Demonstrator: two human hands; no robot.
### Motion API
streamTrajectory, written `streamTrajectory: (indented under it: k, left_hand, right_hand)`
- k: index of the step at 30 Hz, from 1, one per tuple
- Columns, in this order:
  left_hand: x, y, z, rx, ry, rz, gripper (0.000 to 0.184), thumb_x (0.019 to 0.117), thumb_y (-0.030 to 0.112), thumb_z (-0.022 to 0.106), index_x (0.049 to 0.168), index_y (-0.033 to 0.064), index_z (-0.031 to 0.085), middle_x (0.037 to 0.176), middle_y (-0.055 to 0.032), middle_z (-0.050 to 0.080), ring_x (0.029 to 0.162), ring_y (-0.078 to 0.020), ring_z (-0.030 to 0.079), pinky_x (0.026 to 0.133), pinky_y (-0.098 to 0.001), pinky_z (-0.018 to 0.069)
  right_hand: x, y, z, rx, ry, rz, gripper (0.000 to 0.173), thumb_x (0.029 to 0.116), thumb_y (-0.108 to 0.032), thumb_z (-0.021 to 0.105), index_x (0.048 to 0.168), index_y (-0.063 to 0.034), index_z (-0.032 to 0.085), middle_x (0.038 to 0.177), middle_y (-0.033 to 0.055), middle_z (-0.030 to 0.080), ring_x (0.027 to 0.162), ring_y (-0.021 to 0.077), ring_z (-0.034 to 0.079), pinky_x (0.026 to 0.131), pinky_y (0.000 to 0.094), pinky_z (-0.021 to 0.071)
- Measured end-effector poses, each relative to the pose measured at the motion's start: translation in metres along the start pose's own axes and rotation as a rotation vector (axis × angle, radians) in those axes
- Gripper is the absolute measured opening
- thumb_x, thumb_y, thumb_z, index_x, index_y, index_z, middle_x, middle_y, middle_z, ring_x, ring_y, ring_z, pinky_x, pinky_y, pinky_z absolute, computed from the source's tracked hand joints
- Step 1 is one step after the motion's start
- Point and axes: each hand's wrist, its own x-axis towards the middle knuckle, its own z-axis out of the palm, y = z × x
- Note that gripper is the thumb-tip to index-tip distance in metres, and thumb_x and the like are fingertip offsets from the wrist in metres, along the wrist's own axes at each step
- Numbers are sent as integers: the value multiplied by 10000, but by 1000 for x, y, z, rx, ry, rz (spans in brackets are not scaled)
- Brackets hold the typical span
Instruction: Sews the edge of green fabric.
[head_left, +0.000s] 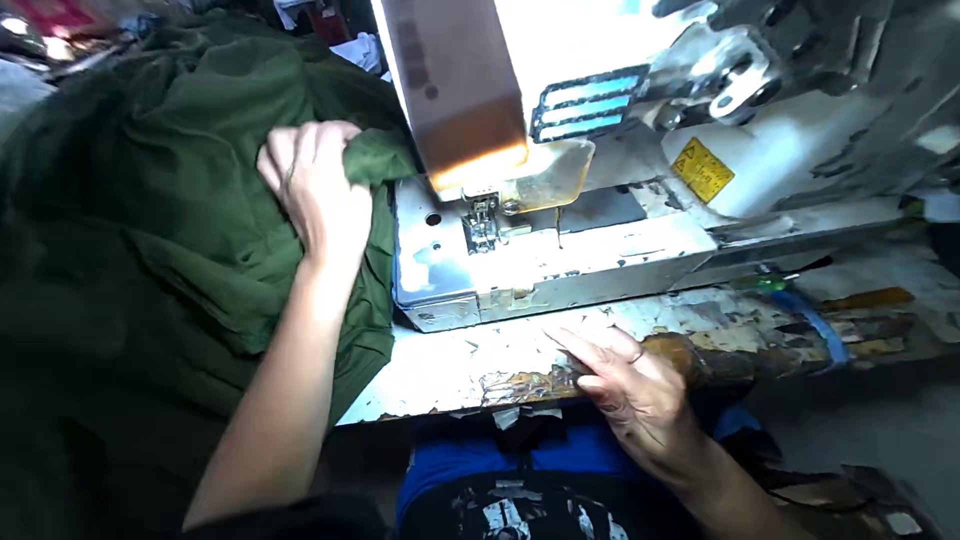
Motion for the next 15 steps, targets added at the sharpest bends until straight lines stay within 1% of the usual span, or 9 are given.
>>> streamTrajectory:
  k: [2,5,6,8,11,12,13,14,15]
  left_hand:
    - [-28,21,-51,-105,129,33,217,973,99,533,1153,27,631,1071,-183,659,1089,-364,580,995,-509,387]
    - [-66,22,-69,-163,272,94,158,978,168,565,1061,34,556,1049,-142,606,1108,-278,559,1047,-411,383]
    - [-72,20,-68,-171,287,102,163,971,191,579,1042,46,554,1046,-126,597,1117,-265,553,1059,-405,374]
    - [-77,17,-66,-199,314,109,158,956,198,599,1016,55,570,1040,-117,596,1132,-267,554,1088,-426,360]
    - [-79,17,-73,-378,366,93,122,984,215,593,1018,114,532,1055,-45,570,1157,-179,547,1116,-387,368]
    - [-73,17,-80,-438,383,75,116,1001,257,584,1031,156,537,1066,8,566,1153,-119,543,1099,-344,386]
    - [-62,19,-86,-451,380,48,130,1005,311,589,1028,189,551,1053,46,568,1124,-77,540,1058,-303,395]
    - [-50,22,-90,-400,320,17,175,983,320,628,1028,159,580,1043,3,602,1101,-121,558,1027,-328,400]
    - [-36,25,-91,-321,190,-35,256,921,271,692,1075,73,639,1072,-119,658,1101,-258,591,1009,-445,409]
  right_hand:
    - [16,-10,3,-140,-12,-70,460,1076,-489,450,1218,-185,764,879,100,698,743,175,643,608,310,481]
    - [57,-28,23,-385,-16,-195,325,1044,-313,546,1197,-135,772,860,132,678,632,255,616,479,361,419]
    - [76,-34,34,-456,-29,-213,294,1025,-271,557,1142,-95,762,866,138,674,628,275,624,459,371,419]
    - [111,-44,57,-521,-121,-167,227,1008,-239,586,1060,-61,717,1005,157,682,683,301,660,479,395,463]
    - [133,-42,73,-446,-245,-127,216,1018,-212,601,1123,-60,713,1127,174,697,681,327,677,495,448,498]
    - [124,-42,68,-404,-202,-165,221,1024,-228,577,1111,-80,716,1057,147,703,659,302,661,493,438,486]
    - [107,-41,60,-358,-132,-198,231,1023,-243,558,1053,-92,729,910,109,689,626,271,635,482,416,449]
    - [85,-39,49,-340,-109,-201,254,1029,-255,547,997,-92,738,793,83,667,590,247,629,454,390,442]
    - [63,-36,38,-356,-143,-172,293,1038,-271,532,988,-81,750,777,90,678,593,247,648,450,388,463]
